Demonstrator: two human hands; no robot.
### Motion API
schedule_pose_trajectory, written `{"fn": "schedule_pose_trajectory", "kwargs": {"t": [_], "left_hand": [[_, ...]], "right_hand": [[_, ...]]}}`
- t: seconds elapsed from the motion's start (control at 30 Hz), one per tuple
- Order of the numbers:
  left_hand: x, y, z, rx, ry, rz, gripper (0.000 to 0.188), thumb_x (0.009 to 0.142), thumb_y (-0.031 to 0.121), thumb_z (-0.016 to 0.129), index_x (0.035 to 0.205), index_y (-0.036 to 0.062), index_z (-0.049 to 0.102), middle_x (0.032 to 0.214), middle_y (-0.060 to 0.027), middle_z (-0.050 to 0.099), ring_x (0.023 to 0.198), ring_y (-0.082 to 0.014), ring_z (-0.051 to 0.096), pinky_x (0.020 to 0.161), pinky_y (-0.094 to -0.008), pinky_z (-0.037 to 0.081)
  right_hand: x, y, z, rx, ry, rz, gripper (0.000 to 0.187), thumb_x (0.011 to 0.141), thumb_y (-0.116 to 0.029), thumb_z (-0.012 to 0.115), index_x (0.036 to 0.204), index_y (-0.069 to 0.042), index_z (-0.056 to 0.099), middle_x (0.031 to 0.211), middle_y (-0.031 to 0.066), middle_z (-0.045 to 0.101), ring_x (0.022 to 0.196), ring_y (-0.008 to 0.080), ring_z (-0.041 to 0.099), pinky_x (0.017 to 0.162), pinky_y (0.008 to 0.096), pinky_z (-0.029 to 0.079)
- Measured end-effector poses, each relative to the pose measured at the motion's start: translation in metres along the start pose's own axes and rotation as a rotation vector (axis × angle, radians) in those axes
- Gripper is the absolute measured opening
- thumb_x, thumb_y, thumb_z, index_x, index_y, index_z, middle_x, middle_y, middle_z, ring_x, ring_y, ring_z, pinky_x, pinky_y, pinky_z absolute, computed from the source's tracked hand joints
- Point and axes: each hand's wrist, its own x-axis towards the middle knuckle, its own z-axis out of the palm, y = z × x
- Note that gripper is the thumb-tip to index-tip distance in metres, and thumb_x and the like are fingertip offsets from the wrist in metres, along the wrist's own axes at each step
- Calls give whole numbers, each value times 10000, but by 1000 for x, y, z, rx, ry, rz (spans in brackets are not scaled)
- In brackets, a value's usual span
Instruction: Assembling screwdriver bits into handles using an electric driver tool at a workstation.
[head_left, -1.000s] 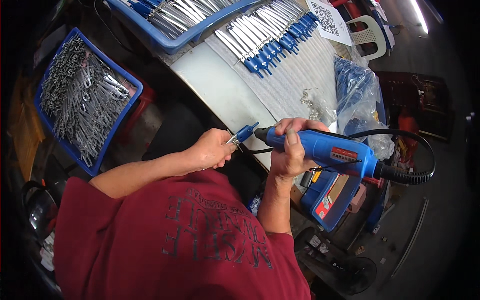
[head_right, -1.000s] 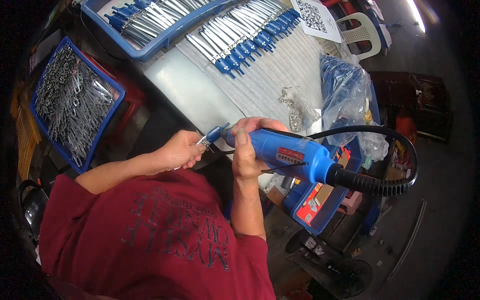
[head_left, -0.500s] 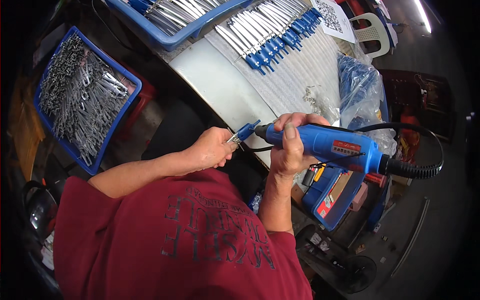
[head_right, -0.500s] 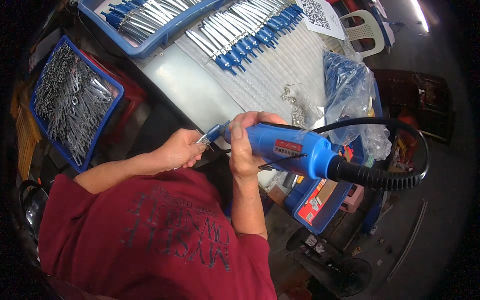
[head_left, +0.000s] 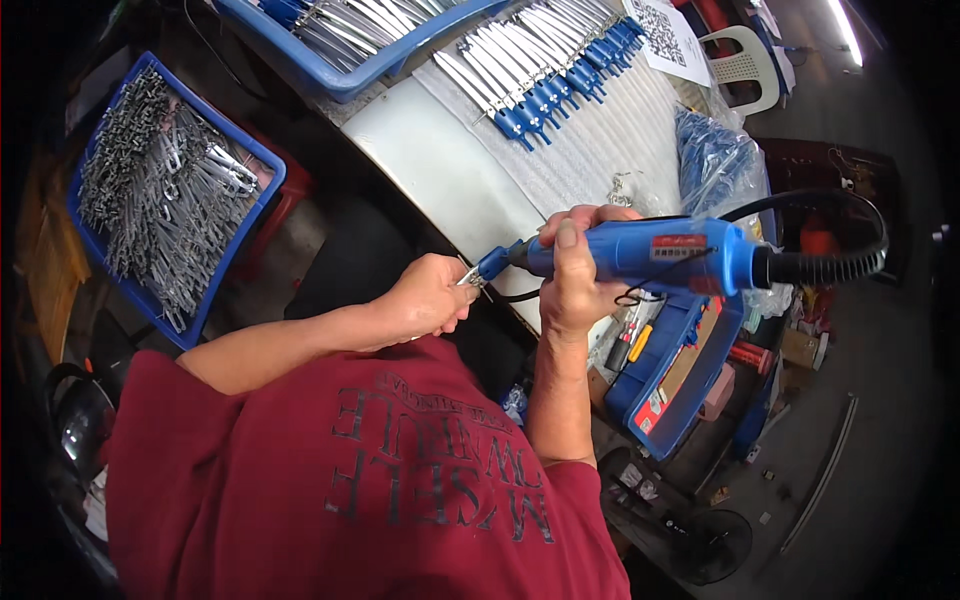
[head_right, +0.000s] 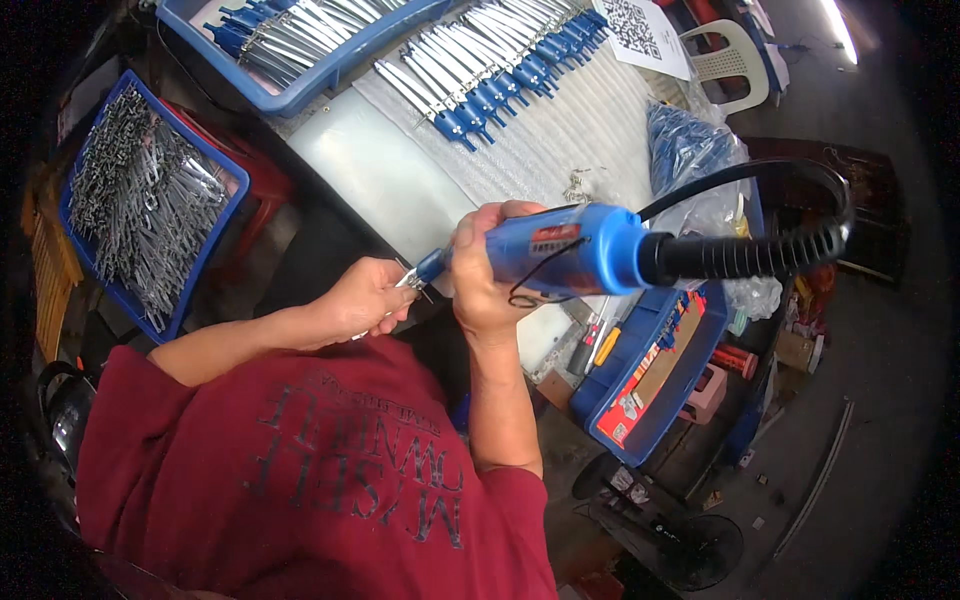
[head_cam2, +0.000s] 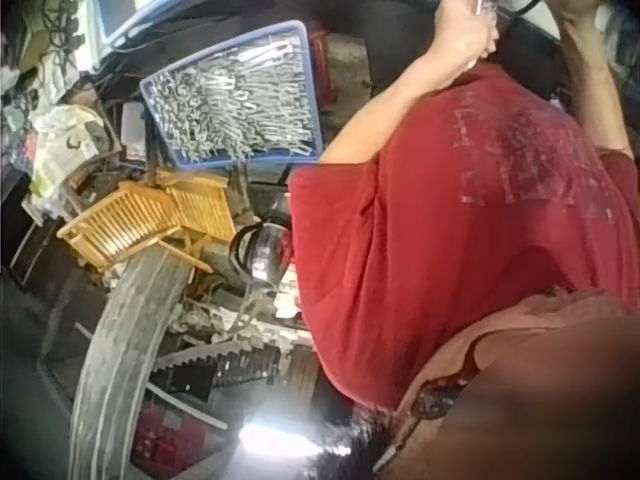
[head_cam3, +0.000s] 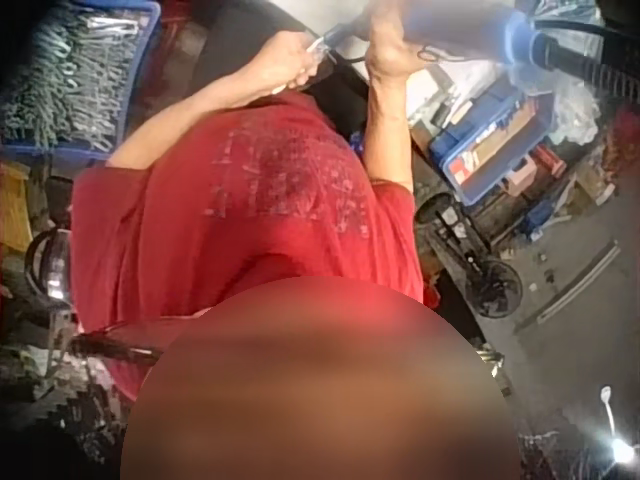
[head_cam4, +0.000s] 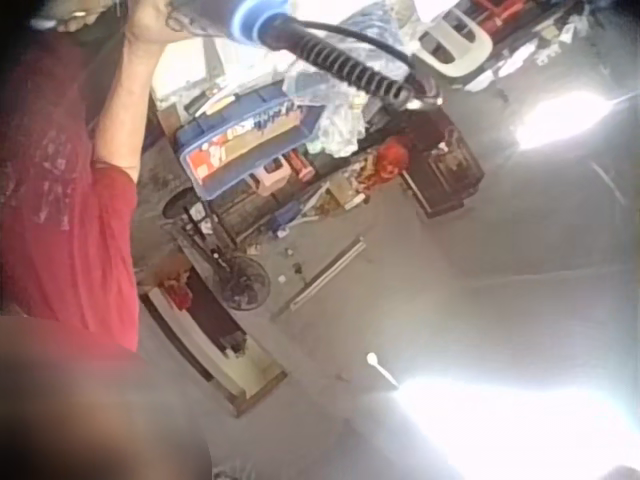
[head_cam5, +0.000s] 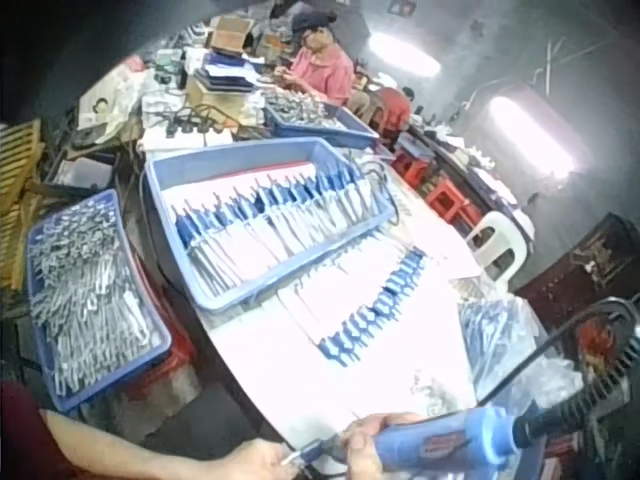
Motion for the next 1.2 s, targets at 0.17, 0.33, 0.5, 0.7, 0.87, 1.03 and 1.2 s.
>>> {"fn": "schedule_pose_trajectory", "kwargs": {"t": [0.17,0.33,0.5,0.7,0.87,1.03,1.2], "left_hand": [[0,-1,0,77,19,10,145,805,121,443,688,36,458,559,-3,456,417,-51,419,347,-187,326],[-6,0,-2,107,51,31,135,796,124,453,730,11,483,578,-29,491,428,-75,469,361,-197,378],[-16,12,-23,95,20,235,155,774,128,472,733,-20,485,610,-59,520,449,-105,513,385,-221,427],[-34,88,-50,92,160,485,178,778,192,516,773,14,523,562,-46,522,416,-70,461,333,-172,296],[-19,161,-85,130,312,686,191,736,200,564,691,14,558,603,-16,513,499,-60,420,448,-210,325],[17,215,-119,164,544,888,176,714,190,578,741,16,583,619,-3,518,546,-59,426,463,-201,298],[72,247,-149,96,587,787,131,688,136,598,725,12,572,577,-10,507,463,-63,427,366,-177,291]], "right_hand": [[-6,-13,-1,180,66,48,410,644,17,539,1015,-61,380,701,64,446,590,175,465,540,293,410],[-14,-10,-18,284,107,-139,405,642,11,519,1012,-75,381,719,66,438,623,182,451,577,299,397],[-19,-20,-37,412,236,-90,454,615,-13,533,1029,-82,358,678,61,432,611,191,449,583,308,397],[-20,-15,-39,380,221,-152,373,615,-48,526,965,-65,396,676,71,422,568,187,444,540,290,401],[-19,-11,-43,387,222,-159,400,609,-50,520,984,-66,383,667,71,417,555,184,439,536,288,402],[-18,-12,-43,414,226,-113,418,577,-62,561,952,-74,375,668,68,425,569,186,438,557,300,389],[-15,-4,-48,400,246,-130,443,599,-38,511,1019,-68,374,634,68,408,540,170,427,537,286,407]]}}
